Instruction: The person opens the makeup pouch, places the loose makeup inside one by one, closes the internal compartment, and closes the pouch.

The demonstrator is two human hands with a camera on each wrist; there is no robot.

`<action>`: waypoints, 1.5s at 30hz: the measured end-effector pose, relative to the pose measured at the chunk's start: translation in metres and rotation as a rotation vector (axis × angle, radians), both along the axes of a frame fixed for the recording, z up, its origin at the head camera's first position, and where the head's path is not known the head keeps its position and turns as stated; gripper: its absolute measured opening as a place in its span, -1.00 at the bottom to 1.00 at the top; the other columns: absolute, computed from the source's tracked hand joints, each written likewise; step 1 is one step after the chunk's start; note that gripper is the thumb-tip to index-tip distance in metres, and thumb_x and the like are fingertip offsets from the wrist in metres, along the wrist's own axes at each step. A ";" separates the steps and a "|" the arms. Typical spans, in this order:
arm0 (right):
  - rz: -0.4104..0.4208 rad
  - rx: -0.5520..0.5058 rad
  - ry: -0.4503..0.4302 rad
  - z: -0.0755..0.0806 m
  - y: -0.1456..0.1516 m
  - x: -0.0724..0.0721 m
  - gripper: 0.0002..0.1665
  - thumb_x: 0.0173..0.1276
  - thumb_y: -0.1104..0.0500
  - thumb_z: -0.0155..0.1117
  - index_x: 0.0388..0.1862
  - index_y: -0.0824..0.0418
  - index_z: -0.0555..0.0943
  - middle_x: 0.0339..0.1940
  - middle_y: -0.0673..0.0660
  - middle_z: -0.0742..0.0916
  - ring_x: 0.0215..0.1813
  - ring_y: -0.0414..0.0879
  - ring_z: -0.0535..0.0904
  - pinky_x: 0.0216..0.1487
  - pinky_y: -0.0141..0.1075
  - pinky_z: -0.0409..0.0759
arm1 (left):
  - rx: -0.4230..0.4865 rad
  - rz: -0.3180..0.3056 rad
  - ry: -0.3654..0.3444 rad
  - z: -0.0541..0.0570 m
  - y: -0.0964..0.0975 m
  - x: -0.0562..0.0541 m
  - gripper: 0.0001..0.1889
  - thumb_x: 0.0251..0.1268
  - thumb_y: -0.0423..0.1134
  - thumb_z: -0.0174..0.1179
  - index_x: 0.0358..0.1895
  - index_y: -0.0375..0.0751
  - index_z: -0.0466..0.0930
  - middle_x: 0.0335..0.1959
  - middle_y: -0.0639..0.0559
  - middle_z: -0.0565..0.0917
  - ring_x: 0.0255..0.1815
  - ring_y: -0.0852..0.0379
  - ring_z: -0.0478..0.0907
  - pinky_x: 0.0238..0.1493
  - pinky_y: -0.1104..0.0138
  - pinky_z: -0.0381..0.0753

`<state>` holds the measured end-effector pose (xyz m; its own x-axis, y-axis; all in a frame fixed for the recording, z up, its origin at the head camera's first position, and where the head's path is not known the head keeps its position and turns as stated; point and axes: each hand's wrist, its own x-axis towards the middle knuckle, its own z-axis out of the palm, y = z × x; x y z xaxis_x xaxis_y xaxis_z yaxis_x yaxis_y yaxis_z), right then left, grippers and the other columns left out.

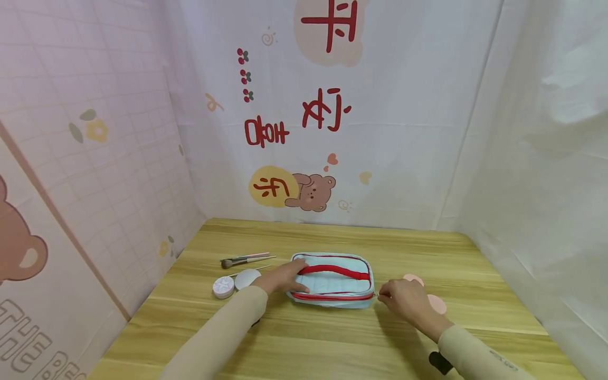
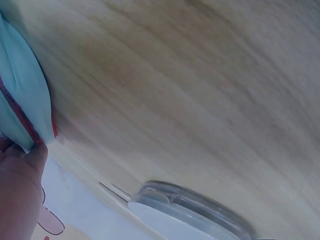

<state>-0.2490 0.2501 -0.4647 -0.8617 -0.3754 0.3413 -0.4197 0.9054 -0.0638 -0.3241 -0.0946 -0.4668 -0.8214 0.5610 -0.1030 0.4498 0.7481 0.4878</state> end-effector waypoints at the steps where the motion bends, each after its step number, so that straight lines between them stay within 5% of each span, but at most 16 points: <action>1: -0.001 0.009 0.011 -0.001 0.002 -0.002 -0.91 0.11 0.09 0.53 -0.49 -0.08 0.74 -0.51 -0.22 0.68 -0.43 -0.22 0.63 -0.40 -0.16 0.44 | 0.000 0.001 0.001 0.000 0.000 0.000 -0.23 0.20 -0.06 0.42 0.41 -0.30 0.33 0.51 -0.22 0.22 0.52 -0.13 0.14 0.46 0.04 0.15; 9: -0.024 0.040 0.054 -0.011 0.011 -0.023 -0.90 0.13 0.08 0.53 -0.48 -0.05 0.73 -0.57 -0.17 0.62 -0.47 -0.14 0.58 -0.46 -0.16 0.33 | -0.027 0.010 0.006 -0.002 0.001 0.000 -0.25 0.19 -0.03 0.42 0.40 -0.26 0.36 0.52 -0.24 0.19 0.54 -0.13 0.09 0.47 0.05 0.13; 18: -0.046 0.060 0.106 -0.014 0.014 -0.043 -0.91 0.12 0.11 0.52 -0.46 -0.01 0.73 -0.53 -0.06 0.62 -0.44 0.01 0.63 -0.44 -0.04 0.43 | -0.035 -0.001 0.023 -0.004 0.001 -0.001 -0.25 0.20 -0.03 0.41 0.40 -0.27 0.36 0.52 -0.25 0.20 0.54 -0.13 0.08 0.47 0.07 0.12; 27: 0.048 0.036 0.203 -0.016 0.020 -0.066 -0.89 0.06 0.12 0.57 -0.40 0.03 0.79 -0.39 -0.01 0.71 -0.37 0.00 0.67 -0.45 -0.03 0.50 | -0.052 -0.004 0.020 -0.003 0.000 -0.001 -0.24 0.20 -0.03 0.41 0.40 -0.29 0.35 0.51 -0.23 0.21 0.53 -0.13 0.11 0.47 0.07 0.12; 35: 0.052 0.036 0.166 -0.014 0.021 -0.086 -0.89 0.11 0.11 0.55 -0.34 0.04 0.81 -0.35 0.03 0.72 -0.33 0.02 0.67 -0.41 -0.01 0.53 | -0.075 -0.022 0.041 -0.001 0.003 -0.003 -0.25 0.19 -0.04 0.42 0.39 -0.29 0.36 0.49 -0.25 0.25 0.53 -0.13 0.13 0.48 0.10 0.12; 45: 0.130 0.056 0.139 -0.019 0.021 -0.093 -0.84 0.11 0.06 0.56 -0.32 0.04 0.81 -0.32 0.02 0.73 -0.24 -0.02 0.68 -0.32 -0.03 0.51 | -0.077 -0.085 0.056 -0.003 -0.004 0.001 -0.26 0.19 -0.06 0.43 0.36 -0.35 0.37 0.50 -0.29 0.22 0.53 -0.14 0.11 0.47 0.10 0.12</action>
<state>-0.3419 0.2714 -0.4833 -0.7510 -0.5020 0.4290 -0.5346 0.8436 0.0514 -0.3235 -0.0988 -0.4694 -0.7770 0.6208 -0.1044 0.5377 0.7408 0.4026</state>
